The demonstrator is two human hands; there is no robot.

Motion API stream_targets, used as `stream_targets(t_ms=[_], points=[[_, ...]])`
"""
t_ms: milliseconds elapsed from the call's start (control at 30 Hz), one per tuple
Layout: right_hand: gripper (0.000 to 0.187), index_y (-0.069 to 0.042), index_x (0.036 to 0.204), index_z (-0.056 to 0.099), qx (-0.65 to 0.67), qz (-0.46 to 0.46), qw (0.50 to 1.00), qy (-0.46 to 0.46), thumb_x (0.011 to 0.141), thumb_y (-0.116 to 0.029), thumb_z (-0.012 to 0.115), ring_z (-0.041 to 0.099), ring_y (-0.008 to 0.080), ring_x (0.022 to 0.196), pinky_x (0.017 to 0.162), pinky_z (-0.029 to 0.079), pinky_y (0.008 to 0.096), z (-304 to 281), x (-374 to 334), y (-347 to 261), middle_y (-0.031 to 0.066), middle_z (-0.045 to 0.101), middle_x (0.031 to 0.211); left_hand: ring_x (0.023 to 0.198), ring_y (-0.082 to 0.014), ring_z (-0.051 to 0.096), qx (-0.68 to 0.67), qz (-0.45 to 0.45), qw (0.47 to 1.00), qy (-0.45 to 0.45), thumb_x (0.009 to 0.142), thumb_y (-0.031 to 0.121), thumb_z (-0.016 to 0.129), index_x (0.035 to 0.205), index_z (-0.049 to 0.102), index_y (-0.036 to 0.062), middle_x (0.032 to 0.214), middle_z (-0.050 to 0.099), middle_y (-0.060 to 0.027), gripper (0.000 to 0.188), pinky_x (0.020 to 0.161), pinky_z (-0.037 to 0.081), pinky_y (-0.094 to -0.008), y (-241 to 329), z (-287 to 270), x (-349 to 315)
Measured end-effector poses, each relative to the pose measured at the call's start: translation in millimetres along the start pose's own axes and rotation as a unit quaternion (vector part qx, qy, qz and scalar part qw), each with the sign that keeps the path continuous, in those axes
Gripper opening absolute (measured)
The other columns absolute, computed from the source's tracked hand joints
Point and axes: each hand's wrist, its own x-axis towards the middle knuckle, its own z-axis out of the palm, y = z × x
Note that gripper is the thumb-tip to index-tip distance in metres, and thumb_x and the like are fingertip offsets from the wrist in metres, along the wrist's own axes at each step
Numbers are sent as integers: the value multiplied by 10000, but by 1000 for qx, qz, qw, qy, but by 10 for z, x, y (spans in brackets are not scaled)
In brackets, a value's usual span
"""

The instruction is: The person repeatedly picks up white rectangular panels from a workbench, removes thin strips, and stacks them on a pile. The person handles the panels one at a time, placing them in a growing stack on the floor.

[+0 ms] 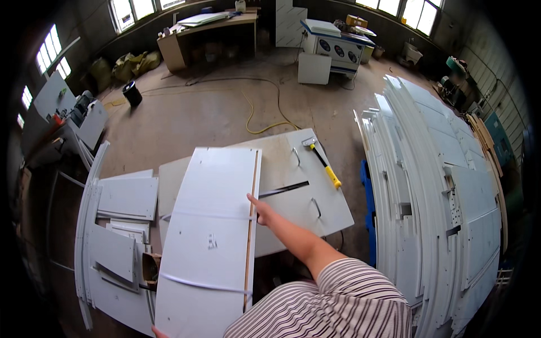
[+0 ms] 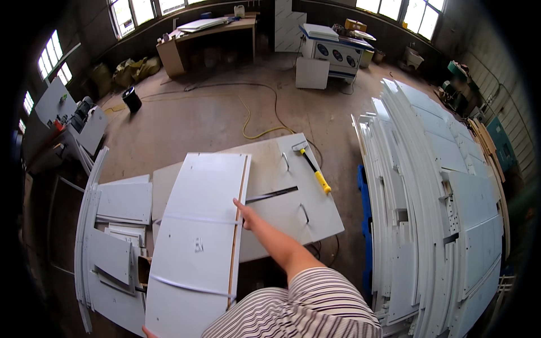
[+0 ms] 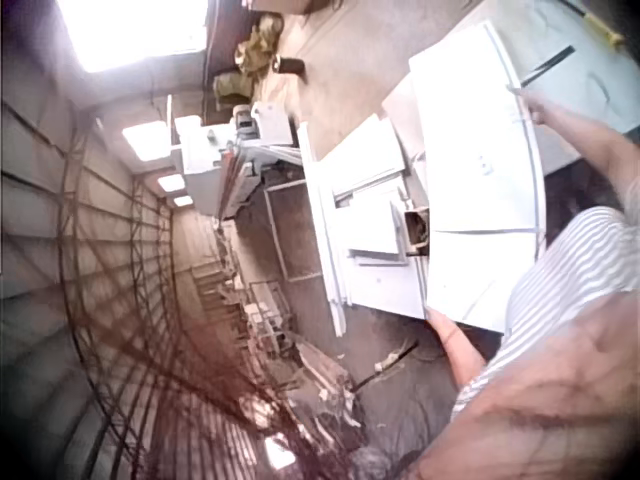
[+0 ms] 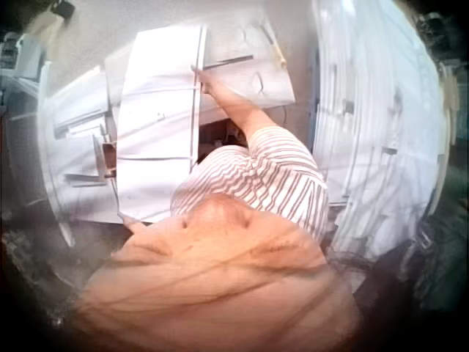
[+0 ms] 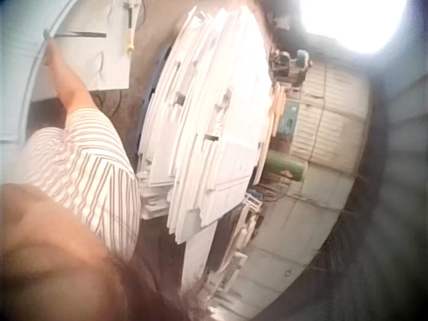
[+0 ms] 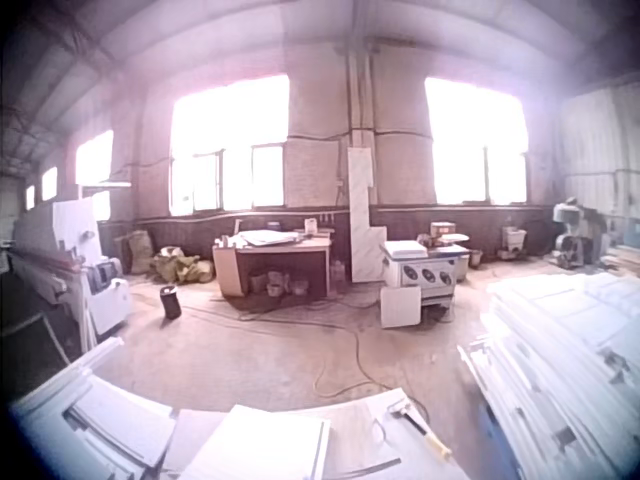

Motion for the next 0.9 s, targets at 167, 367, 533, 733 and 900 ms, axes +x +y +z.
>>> stream_targets(t_ms=[167, 367, 533, 733, 900], points=[[524, -44, 1290, 475, 60, -4, 998, 29, 917, -404, 553, 503, 249, 1172, 1007, 374, 494, 215, -99, 153, 103, 512, 1309, 1182, -296, 488, 26, 10, 999, 34, 967, 536, 262, 1335, 389, -17, 1332, 475, -158, 676, 990, 410, -399, -82, 292, -132], [416, -61, 1175, 554, 234, 10, 969, -76, 908, -377, 512, 569, 265, 1055, 926, 455, 486, -75, -1175, -167, 102, 600, 1130, 1178, -292, 486, 62, 48, 996, -35, 981, 497, 252, 1349, 354, -19, 1339, 461, -170, 642, 997, 403, -398, 55, 828, 37], [391, -79, 1087, 597, 281, -118, 951, -54, 866, -397, 542, 605, 277, 958, 877, 485, 474, -814, -2102, -530, 96, 634, 1021, 1175, -288, 484, 114, 88, 979, -146, 993, 465, 243, 1361, 325, -20, 1346, 449, -180, 614, 1003, 398, -397, 174, 1704, 133], [358, -78, 1058, 619, 386, -246, 889, 3, 841, -362, 590, 615, 266, 935, 863, 492, 455, -1330, -3642, -811, 91, 641, 1007, 1172, -284, 482, 190, 133, 933, -275, 1008, 427, 233, 1376, 290, -22, 1353, 434, -193, 583, 1010, 392, -396, 275, 2917, -50], [379, -90, 1098, 599, 380, -366, 839, 133, 830, -359, 600, 586, 278, 990, 892, 468, 477, -2486, -4641, -940, 89, 621, 1059, 1169, -281, 480, 217, 194, 875, -388, 1020, 394, 224, 1388, 261, -23, 1360, 422, -203, 558, 1015, 386, -395, -260, 3819, -631]])
